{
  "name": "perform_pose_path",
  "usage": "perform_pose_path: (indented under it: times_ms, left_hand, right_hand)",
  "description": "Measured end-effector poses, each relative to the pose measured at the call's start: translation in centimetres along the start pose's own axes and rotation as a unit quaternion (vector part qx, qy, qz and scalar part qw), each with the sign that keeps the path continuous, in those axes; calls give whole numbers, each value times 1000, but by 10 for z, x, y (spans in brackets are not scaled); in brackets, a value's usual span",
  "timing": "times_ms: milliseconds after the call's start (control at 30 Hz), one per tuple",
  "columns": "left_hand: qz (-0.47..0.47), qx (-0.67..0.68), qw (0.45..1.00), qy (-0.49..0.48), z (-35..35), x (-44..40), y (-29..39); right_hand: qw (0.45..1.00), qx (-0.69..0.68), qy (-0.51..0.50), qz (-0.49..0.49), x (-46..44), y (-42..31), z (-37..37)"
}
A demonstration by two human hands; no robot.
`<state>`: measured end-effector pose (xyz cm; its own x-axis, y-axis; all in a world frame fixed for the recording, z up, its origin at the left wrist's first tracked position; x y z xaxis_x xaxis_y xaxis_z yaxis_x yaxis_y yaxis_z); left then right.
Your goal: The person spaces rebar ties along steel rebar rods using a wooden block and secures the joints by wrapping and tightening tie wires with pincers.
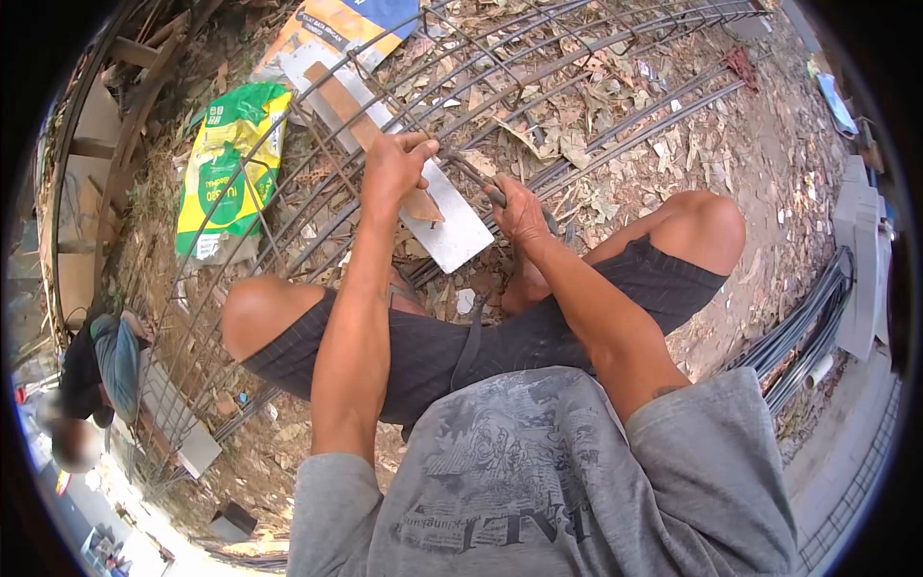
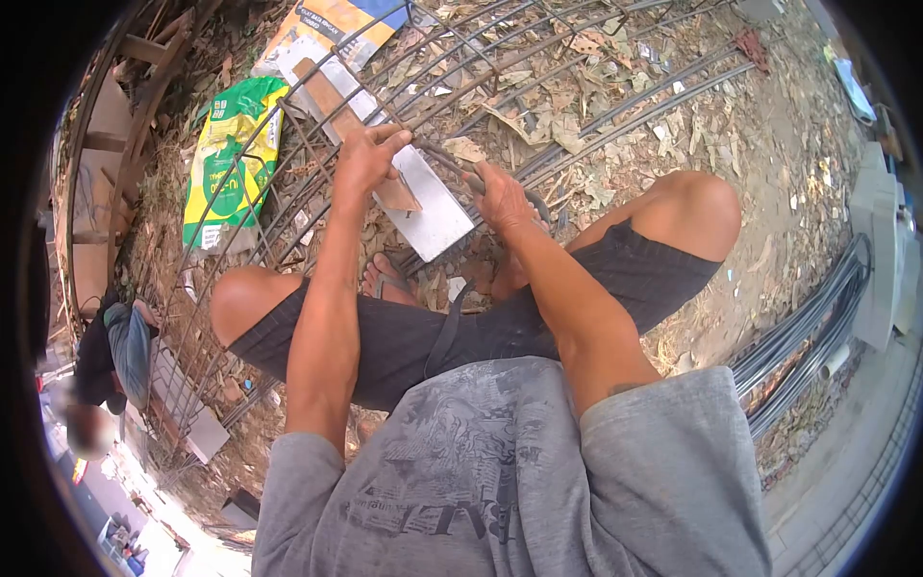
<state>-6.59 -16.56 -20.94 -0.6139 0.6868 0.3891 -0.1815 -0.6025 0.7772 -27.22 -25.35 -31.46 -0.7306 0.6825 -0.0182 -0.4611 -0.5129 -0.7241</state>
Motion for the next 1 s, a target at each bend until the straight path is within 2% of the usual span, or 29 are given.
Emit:
perform_pose_path:
  times_ms: [67, 200, 333, 467, 500, 600, 633, 667, 733, 767, 800, 833, 867, 900, 1000]
  left_hand:
    - [-9, 4, 1000, 11, 2, 0, 4]
    - [-6, -23, 1000, 10, 0, 7, 2]
    - [-16, -35, 999, 15, 0, 6, 7]
    - [-15, -33, 999, 14, 0, 5, 4]
    - [-19, -28, 999, 18, 0, 4, 6]
    - [-26, -25, 999, 25, 0, 4, 6]
    - [-27, -29, 999, 24, 0, 5, 7]
    - [-27, -34, 999, 24, 1, 6, 8]
    - [-26, -34, 999, 21, 1, 8, 8]
    - [-26, -31, 999, 23, 2, 6, 8]
    - [-30, -29, 999, 19, 0, 5, 7]
    - [-34, -26, 999, 18, -1, 3, 5]
    - [-35, -24, 999, 17, 0, 4, 5]
    - [-35, -28, 999, 21, 1, 5, 6]
    - [-49, -10, 998, 36, -1, 2, 1]
  right_hand:
    - [999, -12, 23, 23, -11, 3, -9]
    - [1000, -20, -1, 15, -6, 0, 1]
    - [1000, 18, -25, -5, 6, -19, 19]
    - [996, 39, -50, -66, 26, -48, 40]
    - [992, 27, -81, -90, 26, -50, 43]
    - [983, -6, -163, -82, 24, -59, 51]
    - [903, -203, -325, -194, 38, -49, 23]
    - [844, -315, -364, -235, 46, -51, 13]
    - [681, -521, -419, -300, 61, -69, 0]
    - [751, -451, -397, -274, 54, -66, 6]
    - [861, -298, -341, -232, 44, -56, 24]
    - [936, -134, -272, -177, 31, -66, 53]
    - [974, 33, -192, -113, 22, -79, 78]
    - [990, 87, -103, -33, 25, -82, 90]
    - [964, 252, 46, 72, 33, -106, 115]
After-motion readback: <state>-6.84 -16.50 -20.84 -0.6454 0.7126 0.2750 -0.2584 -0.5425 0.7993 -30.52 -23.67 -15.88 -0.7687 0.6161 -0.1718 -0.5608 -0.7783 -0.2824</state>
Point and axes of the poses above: each hand's wrist, its own x-axis away from the middle knuckle, its own z-axis out of the back of the hand, y = z × x, the point moved 10 cm from there along -x, towards the middle knuckle, and after that the axes turned 4 degrees about -y, right-handed, at the moved point
